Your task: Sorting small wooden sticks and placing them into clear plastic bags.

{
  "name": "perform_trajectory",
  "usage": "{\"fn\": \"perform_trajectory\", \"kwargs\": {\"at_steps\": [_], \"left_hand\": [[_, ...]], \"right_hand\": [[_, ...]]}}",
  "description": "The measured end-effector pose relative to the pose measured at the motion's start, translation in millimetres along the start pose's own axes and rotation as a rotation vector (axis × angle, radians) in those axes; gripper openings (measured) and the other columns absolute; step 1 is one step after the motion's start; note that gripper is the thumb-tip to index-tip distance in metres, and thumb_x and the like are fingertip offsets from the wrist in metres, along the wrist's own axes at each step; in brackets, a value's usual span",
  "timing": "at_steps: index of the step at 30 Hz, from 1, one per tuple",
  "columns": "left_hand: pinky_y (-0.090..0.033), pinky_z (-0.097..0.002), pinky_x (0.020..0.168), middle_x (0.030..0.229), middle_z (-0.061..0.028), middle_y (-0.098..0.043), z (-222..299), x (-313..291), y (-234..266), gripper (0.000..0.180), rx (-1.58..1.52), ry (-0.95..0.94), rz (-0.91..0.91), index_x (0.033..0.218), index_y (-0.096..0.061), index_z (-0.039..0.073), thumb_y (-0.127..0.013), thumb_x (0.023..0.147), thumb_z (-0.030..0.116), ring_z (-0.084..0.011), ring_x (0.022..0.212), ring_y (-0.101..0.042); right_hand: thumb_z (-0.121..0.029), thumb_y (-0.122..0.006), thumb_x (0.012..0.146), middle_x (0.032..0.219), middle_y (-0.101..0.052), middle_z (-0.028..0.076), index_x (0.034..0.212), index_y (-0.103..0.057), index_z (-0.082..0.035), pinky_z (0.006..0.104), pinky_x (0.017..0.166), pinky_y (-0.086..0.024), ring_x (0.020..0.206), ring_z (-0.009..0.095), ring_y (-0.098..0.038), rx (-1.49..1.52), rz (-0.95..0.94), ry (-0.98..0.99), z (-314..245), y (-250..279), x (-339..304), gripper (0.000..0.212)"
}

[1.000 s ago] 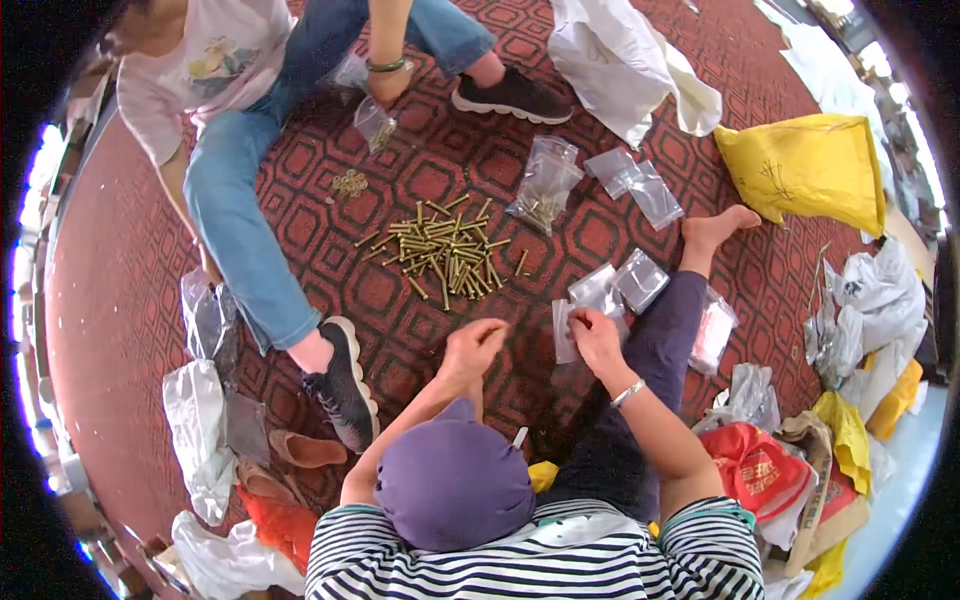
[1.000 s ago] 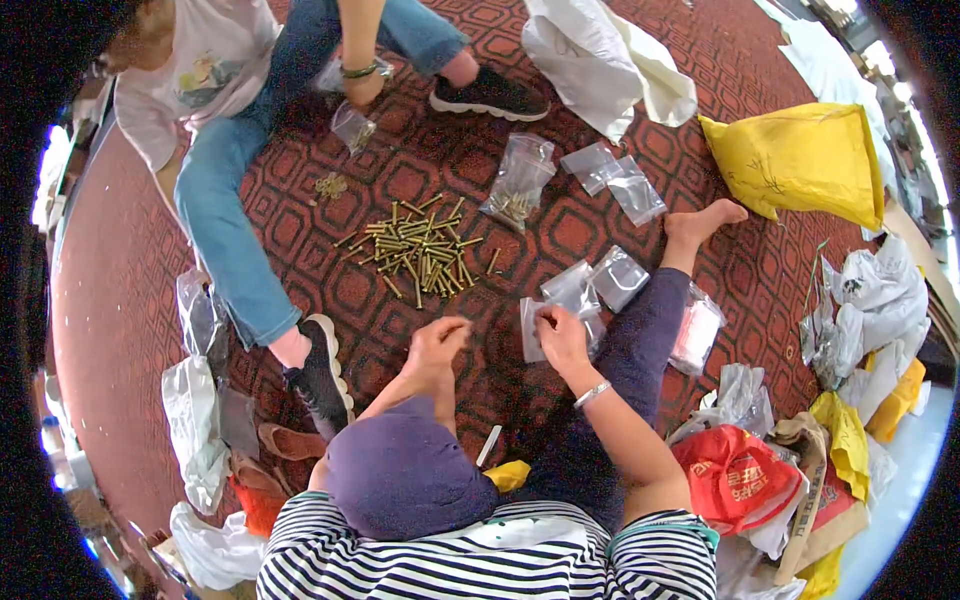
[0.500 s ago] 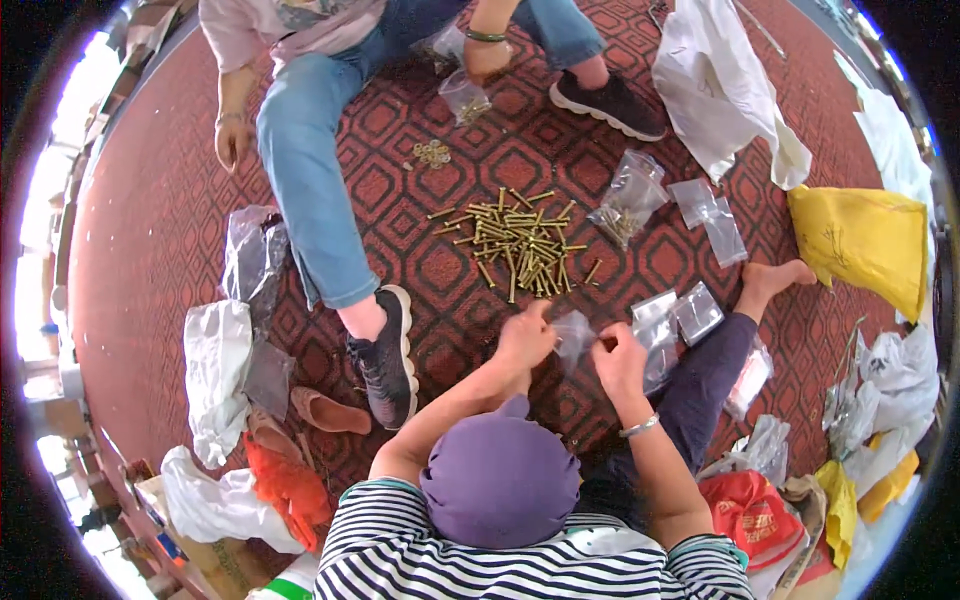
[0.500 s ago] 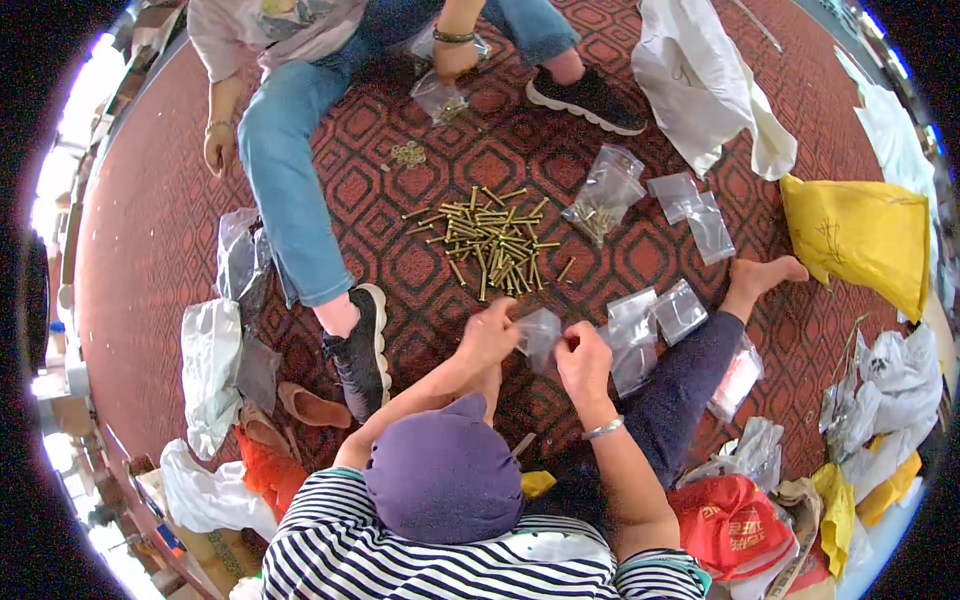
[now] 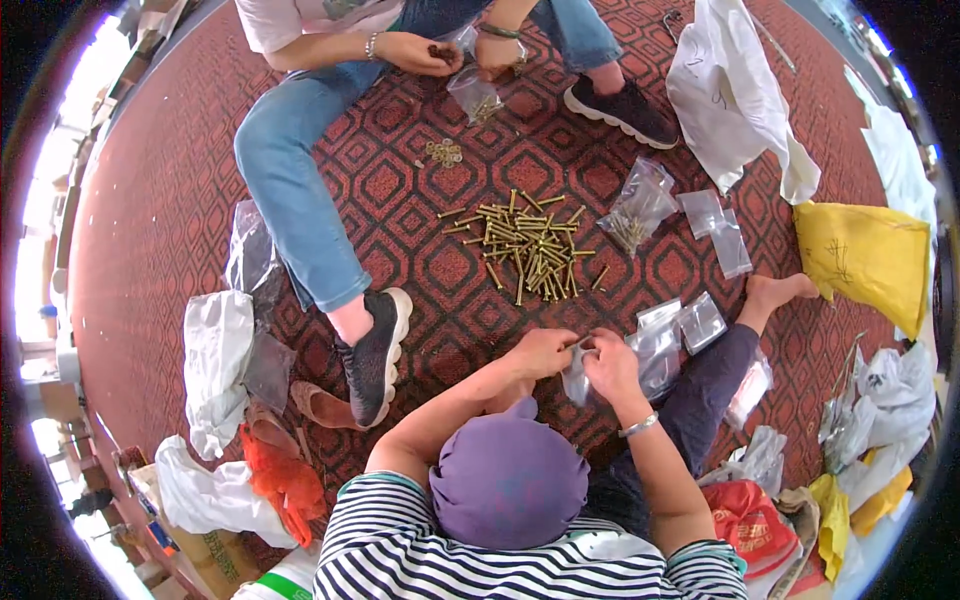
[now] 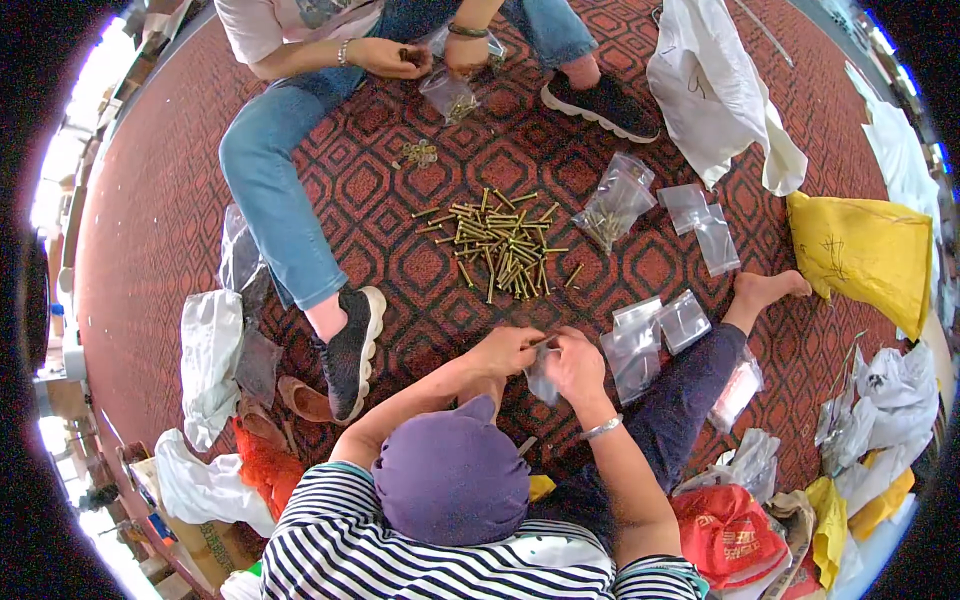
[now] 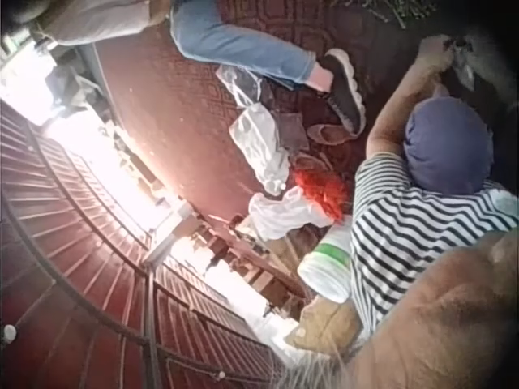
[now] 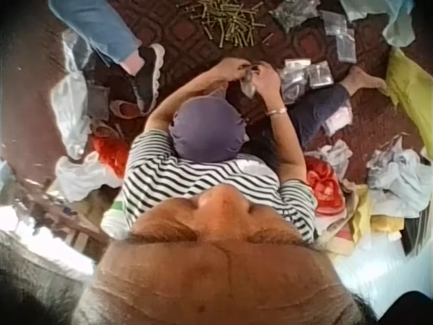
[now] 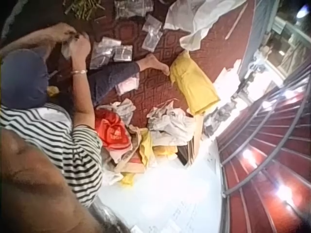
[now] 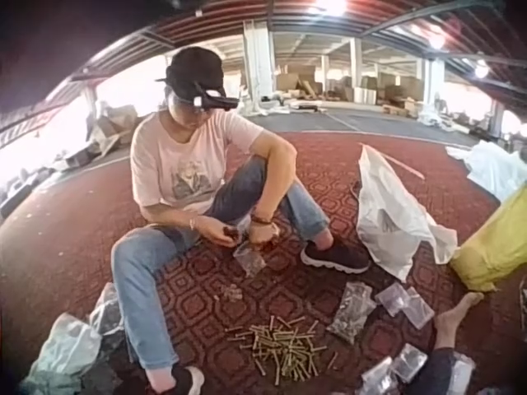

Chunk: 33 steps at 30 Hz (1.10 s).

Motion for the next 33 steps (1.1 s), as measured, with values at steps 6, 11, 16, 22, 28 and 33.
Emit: {"fn": "perform_trajectory", "kwargs": {"at_steps": [6, 11, 16, 22, 28, 33], "left_hand": [[-0.046, -0.0312, 0.062, 0.081, -0.006, -0.065, 0, 19, 29, 0.028, 0.008, -0.077, 0.088, 0.096, -0.063, 0.007, -0.054, 0.075, 0.024, -0.0221, 0.068, -0.058], [-0.047, -0.0407, 0.06, 0.082, -0.0111, -0.058, -32, 35, 75, 0.027, 0.509, -0.09, 0.768, 0.099, -0.054, 0.004, -0.055, 0.077, 0.019, -0.0321, 0.059, -0.055], [-0.047, -0.0417, 0.052, 0.084, -0.0161, -0.057, -36, 64, 67, 0.034, 0.861, 0.167, 0.599, 0.108, -0.046, 0.007, -0.054, 0.077, 0.018, -0.0339, 0.054, -0.056], [-0.046, -0.0406, 0.046, 0.079, -0.0174, -0.056, -51, 63, 59, 0.035, 0.961, 0.068, 0.405, 0.11, -0.044, 0.006, -0.053, 0.077, 0.017, -0.0328, 0.05, -0.055], [-0.045, -0.0342, 0.049, 0.077, -0.0142, -0.057, -80, 32, 66, 0.043, 0.465, 0.125, 0.204, 0.123, -0.039, 0.005, -0.048, 0.082, 0.016, -0.0266, 0.053, -0.055], [-0.043, -0.028, 0.052, 0.078, -0.0113, -0.058, -96, 13, 75, 0.048, -0.289, 0.197, 0.15, 0.133, -0.031, 0.007, -0.042, 0.087, 0.015, -0.0198, 0.059, -0.055]], "right_hand": [[-0.007, -0.05, 0.066, 0.102, -0.06, 0.014, 0.081, -0.062, -0.005, 0.0351, 0.067, -0.047, 0.084, 0.031, -0.057, -0.103, -0.02, 0.123, 15, -10, 1, 0.019], [-0.008, -0.051, 0.066, 0.099, -0.06, 0.01, 0.081, -0.064, -0.005, 0.0341, 0.07, -0.046, 0.085, 0.031, -0.057, -0.085, -0.053, 0.129, 11, -15, -8, 0.02], [-0.007, -0.051, 0.065, 0.097, -0.061, 0.011, 0.081, -0.065, -0.006, 0.0343, 0.07, -0.046, 0.083, 0.031, -0.057, 0.029, -0.088, 0.061, 4, -17, -13, 0.021], [-0.007, -0.049, 0.066, 0.094, -0.061, 0.011, 0.083, -0.063, -0.006, 0.035, 0.069, -0.047, 0.083, 0.03, -0.057, -0.016, -0.124, 0.066, 8, -30, -27, 0.022], [-0.007, -0.049, 0.066, 0.092, -0.061, 0.009, 0.083, -0.064, -0.007, 0.0348, 0.07, -0.047, 0.083, 0.03, -0.057, 0.011, -0.118, 0.073, 15, -36, -35, 0.023], [-0.007, -0.048, 0.065, 0.091, -0.061, 0.009, 0.082, -0.064, -0.006, 0.034, 0.071, -0.047, 0.084, 0.03, -0.057, 0.059, -0.142, 0.072, 8, -32, -30, 0.023]]}}
Point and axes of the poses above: each hand's wrist, its own x-axis towards the middle knuckle, its own y-axis out of the back of the hand, z = x × y, the point moved 8 cm from there along x, towards the middle knuckle
